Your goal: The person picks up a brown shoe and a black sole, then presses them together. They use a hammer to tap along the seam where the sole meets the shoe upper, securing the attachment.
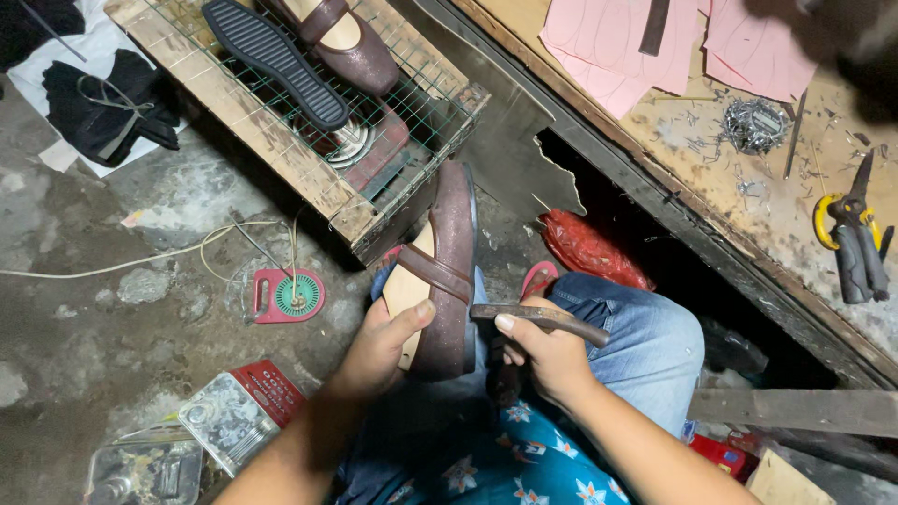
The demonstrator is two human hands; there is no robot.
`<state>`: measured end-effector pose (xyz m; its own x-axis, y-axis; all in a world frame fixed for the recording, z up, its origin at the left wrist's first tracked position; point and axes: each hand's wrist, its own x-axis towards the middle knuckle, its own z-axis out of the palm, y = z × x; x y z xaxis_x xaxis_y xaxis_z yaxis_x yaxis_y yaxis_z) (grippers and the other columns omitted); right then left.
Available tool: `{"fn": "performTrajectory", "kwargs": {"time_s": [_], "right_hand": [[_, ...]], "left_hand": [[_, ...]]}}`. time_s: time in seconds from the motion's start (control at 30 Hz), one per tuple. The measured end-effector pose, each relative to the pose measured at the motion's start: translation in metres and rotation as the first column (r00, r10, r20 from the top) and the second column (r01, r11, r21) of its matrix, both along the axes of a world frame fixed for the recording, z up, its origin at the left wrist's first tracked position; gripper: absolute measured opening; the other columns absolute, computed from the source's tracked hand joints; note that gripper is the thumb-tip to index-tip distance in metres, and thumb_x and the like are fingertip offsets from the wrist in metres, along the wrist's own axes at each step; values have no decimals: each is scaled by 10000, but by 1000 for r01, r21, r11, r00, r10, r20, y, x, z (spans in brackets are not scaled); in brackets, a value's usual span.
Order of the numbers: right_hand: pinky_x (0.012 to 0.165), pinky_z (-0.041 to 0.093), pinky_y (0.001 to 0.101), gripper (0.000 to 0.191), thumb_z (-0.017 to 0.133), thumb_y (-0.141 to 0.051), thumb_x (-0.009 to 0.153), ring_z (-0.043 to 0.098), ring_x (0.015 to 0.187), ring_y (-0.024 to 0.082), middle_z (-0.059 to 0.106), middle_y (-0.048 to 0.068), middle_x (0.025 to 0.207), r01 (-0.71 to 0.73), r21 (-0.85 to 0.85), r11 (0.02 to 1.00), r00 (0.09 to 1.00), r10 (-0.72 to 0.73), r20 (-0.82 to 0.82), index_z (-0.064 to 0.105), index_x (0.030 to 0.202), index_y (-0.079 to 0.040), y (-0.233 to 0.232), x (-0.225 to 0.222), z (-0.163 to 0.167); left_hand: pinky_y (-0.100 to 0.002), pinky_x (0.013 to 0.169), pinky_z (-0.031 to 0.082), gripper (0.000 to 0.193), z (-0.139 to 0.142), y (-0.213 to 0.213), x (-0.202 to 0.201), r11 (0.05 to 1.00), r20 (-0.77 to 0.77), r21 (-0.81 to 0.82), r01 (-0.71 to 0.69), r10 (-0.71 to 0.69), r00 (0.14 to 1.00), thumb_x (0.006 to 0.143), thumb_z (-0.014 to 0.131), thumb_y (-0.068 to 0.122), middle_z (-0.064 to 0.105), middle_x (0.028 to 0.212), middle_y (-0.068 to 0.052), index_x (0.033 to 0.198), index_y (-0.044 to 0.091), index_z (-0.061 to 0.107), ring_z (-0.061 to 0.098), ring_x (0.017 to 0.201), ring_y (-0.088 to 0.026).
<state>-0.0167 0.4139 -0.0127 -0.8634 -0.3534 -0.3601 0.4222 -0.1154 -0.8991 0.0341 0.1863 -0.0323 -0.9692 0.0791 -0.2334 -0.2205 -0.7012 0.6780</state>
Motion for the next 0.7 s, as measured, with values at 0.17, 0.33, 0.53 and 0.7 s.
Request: {"fn": "performTrajectory", "kwargs": {"time_s": [0.17, 0.33, 0.53, 0.7], "right_hand": [[498, 440, 325, 200, 732, -148, 882, 480, 490, 143, 517, 31, 599, 1, -80, 997, 992, 9, 123, 577, 800, -50, -11, -3, 6], [481, 404, 316, 232, 736, -162, 928, 440, 472, 117, 482, 3, 593, -45, -157, 987, 977, 76, 199, 569, 793, -71, -15, -19, 9], [603, 492, 305, 179, 711, -193, 896, 607, 630, 147, 641, 74, 708, 2, 129, 992, 988, 19, -155, 660, 878, -23, 7, -7, 20], [898, 503, 296, 475, 829, -167, 749, 603, 996, 137, 598, 40, 1036, -98, 112, 989, 944, 128, -303, 563, 1125, -52, 3, 13, 24]], "left_hand": [[-370, 961, 528, 487, 11, -5, -2, 998, -7, -55, 38, -39, 999, 957, 633, 134, 670, 1239, -98, 1408, -15, 523, 650, 1104, -191], [-362, 976, 505, 481, 17, -10, -6, 979, -72, -198, 50, -65, 995, 988, 639, 130, 661, 1257, -98, 1432, -26, 537, 622, 1116, -179], [-392, 1036, 477, 542, 11, 6, -3, 998, 2, -19, -58, 58, 998, 933, 641, 126, 638, 1315, -80, 1444, 21, 492, 609, 1193, -192], [-386, 1094, 458, 605, 21, 18, 17, 996, -162, -89, -21, 7, 987, 972, 663, 210, 608, 1384, -103, 1497, 17, 433, 591, 1264, -200]]}}
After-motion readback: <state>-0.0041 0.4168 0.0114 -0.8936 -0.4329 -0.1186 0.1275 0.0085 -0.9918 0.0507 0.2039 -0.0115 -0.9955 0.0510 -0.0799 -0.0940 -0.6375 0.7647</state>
